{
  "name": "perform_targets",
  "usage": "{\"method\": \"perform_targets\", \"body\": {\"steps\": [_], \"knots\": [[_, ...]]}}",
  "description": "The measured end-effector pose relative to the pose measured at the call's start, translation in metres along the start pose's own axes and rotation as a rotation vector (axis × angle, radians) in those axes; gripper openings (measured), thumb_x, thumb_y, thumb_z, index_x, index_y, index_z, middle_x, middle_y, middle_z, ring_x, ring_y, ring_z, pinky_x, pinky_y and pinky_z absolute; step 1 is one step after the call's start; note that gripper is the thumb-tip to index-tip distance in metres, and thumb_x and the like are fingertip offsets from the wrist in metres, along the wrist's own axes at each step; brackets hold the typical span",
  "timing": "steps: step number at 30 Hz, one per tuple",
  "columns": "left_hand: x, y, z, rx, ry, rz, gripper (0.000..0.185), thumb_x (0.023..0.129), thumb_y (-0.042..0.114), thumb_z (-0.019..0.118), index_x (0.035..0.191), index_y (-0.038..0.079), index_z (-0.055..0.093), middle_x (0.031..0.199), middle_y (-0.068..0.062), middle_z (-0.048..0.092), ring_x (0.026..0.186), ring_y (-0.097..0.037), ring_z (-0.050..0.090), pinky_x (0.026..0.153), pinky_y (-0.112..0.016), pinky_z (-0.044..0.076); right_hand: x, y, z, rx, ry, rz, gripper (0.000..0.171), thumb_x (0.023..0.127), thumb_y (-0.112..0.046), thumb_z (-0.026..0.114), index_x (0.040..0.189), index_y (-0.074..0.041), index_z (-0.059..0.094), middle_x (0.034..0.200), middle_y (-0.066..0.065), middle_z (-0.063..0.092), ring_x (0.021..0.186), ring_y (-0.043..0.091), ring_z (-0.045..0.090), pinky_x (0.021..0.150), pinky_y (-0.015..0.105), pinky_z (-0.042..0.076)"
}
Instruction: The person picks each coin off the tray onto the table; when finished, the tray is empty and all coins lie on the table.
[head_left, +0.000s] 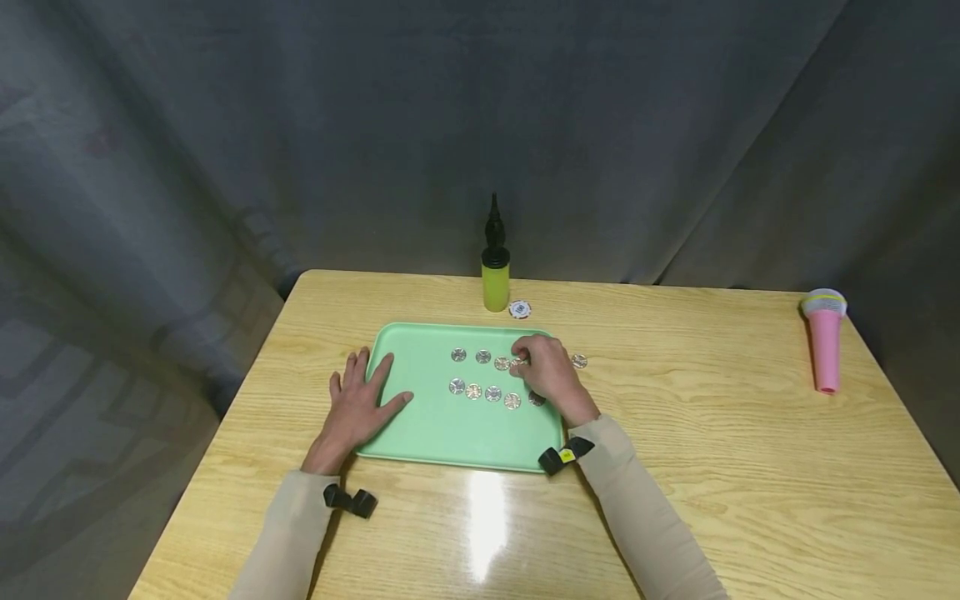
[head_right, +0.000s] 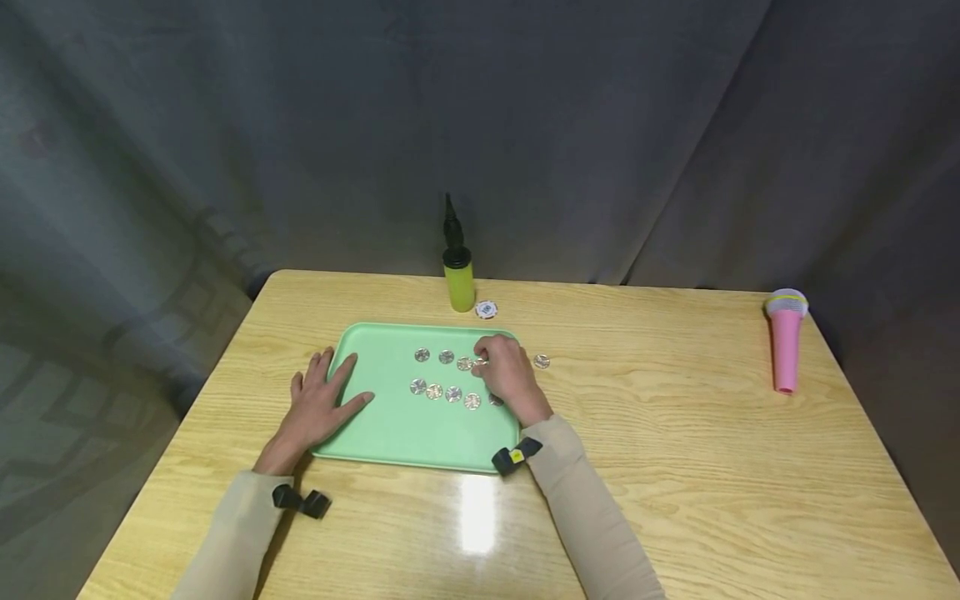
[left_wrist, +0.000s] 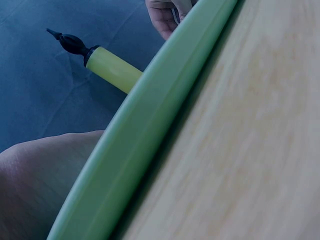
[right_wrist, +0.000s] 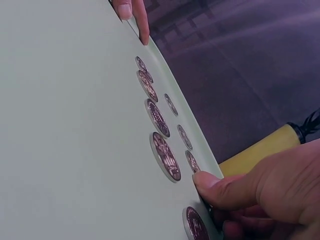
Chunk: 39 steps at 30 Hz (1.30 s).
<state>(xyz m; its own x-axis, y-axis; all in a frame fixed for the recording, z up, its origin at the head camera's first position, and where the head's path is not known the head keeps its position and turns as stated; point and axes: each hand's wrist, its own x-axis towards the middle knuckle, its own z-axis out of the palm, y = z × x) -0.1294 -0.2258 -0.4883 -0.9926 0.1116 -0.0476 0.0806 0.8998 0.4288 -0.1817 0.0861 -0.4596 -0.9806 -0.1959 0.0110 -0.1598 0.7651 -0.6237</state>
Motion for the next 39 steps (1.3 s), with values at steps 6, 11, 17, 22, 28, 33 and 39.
{"method": "perform_targets", "body": {"steps": [6, 11, 17, 22, 28, 33, 39], "knots": [[0.0003, -0.0002, 0.0001, -0.003, -0.002, 0.0, 0.082, 0.094, 0.05, 0.06, 0.159, 0.01, 0.029, 0.165, -0.03, 0.009, 0.155, -0.051, 0.001, 0.117, -0.073, 0.001, -0.0003, -0.0012, 0.0006, -0.01, 0.022, 0.007, 0.026, 0.079, -0.006, 0.082, 0.105, -0.002, 0.077, 0.094, 0.012, 0.073, 0.086, 0.023, 0.065, 0.076, 0.037, 0.056], [0.0003, -0.0003, 0.0002, -0.002, 0.003, 0.002, 0.082, 0.094, 0.051, 0.06, 0.158, 0.01, 0.029, 0.165, -0.03, 0.009, 0.155, -0.051, 0.001, 0.117, -0.074, 0.001, -0.0007, -0.0027, -0.0006, -0.019, 0.007, 0.012, 0.025, 0.08, -0.006, 0.081, 0.104, -0.003, 0.077, 0.093, 0.012, 0.073, 0.085, 0.023, 0.065, 0.073, 0.035, 0.056], [0.0002, 0.0, -0.0001, -0.001, 0.007, 0.002, 0.082, 0.094, 0.05, 0.061, 0.158, 0.01, 0.03, 0.165, -0.031, 0.01, 0.154, -0.051, 0.002, 0.117, -0.074, 0.002, -0.0003, -0.0014, -0.0018, -0.002, -0.01, 0.015, 0.02, 0.081, -0.008, 0.081, 0.1, -0.003, 0.077, 0.088, 0.01, 0.068, 0.079, 0.02, 0.058, 0.066, 0.028, 0.047], [0.0008, 0.0001, -0.0003, 0.006, 0.004, 0.0, 0.082, 0.094, 0.051, 0.06, 0.158, 0.01, 0.029, 0.165, -0.031, 0.01, 0.154, -0.051, 0.002, 0.117, -0.074, 0.002, -0.0003, 0.0001, -0.0029, 0.035, -0.015, 0.022, 0.014, 0.083, -0.006, 0.079, 0.095, -0.002, 0.074, 0.087, 0.01, 0.066, 0.078, 0.019, 0.057, 0.063, 0.026, 0.046], [0.0009, 0.0002, -0.0006, 0.005, 0.002, -0.002, 0.082, 0.094, 0.051, 0.06, 0.158, 0.01, 0.029, 0.165, -0.031, 0.009, 0.154, -0.051, 0.001, 0.117, -0.074, 0.001, -0.002, 0.0025, -0.0044, 0.089, -0.028, 0.027, 0.008, 0.086, -0.005, 0.076, 0.091, -0.002, 0.071, 0.082, 0.009, 0.063, 0.073, 0.018, 0.055, 0.057, 0.024, 0.046], [0.0002, 0.0001, -0.0005, 0.004, -0.002, -0.004, 0.082, 0.095, 0.051, 0.06, 0.158, 0.01, 0.029, 0.165, -0.031, 0.009, 0.154, -0.051, 0.001, 0.117, -0.074, 0.001, -0.0041, 0.0041, -0.006, 0.105, -0.019, -0.002, 0.004, 0.089, -0.005, 0.073, 0.09, -0.002, 0.072, 0.077, 0.007, 0.064, 0.067, 0.015, 0.054, 0.058, 0.023, 0.044], [0.0, -0.0005, 0.0, 0.003, -0.006, -0.007, 0.082, 0.095, 0.051, 0.06, 0.159, 0.01, 0.029, 0.165, -0.031, 0.009, 0.154, -0.051, 0.001, 0.118, -0.074, 0.001, -0.0048, 0.0051, -0.0077, 0.13, -0.012, 0.0, 0.007, 0.091, -0.001, 0.067, 0.094, -0.001, 0.074, 0.083, 0.01, 0.068, 0.07, 0.016, 0.056, 0.061, 0.024, 0.047]]}}
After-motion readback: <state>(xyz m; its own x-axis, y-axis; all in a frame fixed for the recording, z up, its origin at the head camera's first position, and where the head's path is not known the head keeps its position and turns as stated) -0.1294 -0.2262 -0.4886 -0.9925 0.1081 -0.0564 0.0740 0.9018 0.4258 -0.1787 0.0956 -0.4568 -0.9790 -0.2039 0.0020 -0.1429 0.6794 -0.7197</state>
